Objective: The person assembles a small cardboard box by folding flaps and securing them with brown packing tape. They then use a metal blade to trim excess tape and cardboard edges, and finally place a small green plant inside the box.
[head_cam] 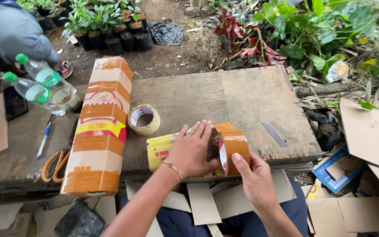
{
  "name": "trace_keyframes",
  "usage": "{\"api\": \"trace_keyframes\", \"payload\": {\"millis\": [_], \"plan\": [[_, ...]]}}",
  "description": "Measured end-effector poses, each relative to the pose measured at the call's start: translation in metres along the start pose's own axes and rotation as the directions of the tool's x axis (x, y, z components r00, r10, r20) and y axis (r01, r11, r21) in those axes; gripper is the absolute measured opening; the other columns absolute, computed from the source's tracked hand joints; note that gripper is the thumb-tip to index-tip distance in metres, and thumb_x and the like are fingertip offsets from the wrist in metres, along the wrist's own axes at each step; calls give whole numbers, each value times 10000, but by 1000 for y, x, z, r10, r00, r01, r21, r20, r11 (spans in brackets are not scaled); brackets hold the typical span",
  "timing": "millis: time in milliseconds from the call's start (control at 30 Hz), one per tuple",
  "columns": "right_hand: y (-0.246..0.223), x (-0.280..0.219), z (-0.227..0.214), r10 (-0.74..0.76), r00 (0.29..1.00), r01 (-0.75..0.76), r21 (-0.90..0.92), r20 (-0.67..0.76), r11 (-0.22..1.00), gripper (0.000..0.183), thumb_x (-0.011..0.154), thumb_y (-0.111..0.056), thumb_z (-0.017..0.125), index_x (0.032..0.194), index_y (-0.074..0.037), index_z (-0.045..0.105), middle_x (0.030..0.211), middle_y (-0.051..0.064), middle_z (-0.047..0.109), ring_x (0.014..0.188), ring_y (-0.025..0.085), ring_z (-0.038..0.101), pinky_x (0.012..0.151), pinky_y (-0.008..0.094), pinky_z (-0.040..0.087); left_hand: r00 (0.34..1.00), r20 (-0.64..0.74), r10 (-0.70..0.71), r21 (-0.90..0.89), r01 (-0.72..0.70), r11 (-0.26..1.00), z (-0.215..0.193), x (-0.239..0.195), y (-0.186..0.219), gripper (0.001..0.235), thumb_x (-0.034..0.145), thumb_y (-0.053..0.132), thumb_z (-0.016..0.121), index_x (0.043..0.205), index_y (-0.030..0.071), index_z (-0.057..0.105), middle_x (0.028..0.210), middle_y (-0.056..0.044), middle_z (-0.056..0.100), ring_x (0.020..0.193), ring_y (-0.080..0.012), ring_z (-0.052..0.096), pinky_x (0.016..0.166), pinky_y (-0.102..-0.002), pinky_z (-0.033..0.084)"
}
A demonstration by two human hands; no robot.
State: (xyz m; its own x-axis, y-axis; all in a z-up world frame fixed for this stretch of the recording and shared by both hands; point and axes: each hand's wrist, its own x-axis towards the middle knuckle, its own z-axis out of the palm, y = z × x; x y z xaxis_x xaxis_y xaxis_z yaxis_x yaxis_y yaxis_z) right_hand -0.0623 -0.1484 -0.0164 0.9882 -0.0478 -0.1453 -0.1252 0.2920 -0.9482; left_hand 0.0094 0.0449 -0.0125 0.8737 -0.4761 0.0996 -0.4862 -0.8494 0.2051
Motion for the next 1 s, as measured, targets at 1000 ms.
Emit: {"api": "trace_keyframes", "payload": {"millis": [1000], "plan": [[109, -40, -30, 8, 989, -13, -34, -151, 999, 344, 1050, -263, 540, 1046, 41, 702, 808, 41, 698, 675, 79, 588, 617, 264, 494, 976, 93, -195, 206, 172, 963, -18, 11, 31, 1178, 589, 499, 929, 1486, 2, 351, 1260, -154, 580, 1187, -324, 580, 988, -550, 387]]}}
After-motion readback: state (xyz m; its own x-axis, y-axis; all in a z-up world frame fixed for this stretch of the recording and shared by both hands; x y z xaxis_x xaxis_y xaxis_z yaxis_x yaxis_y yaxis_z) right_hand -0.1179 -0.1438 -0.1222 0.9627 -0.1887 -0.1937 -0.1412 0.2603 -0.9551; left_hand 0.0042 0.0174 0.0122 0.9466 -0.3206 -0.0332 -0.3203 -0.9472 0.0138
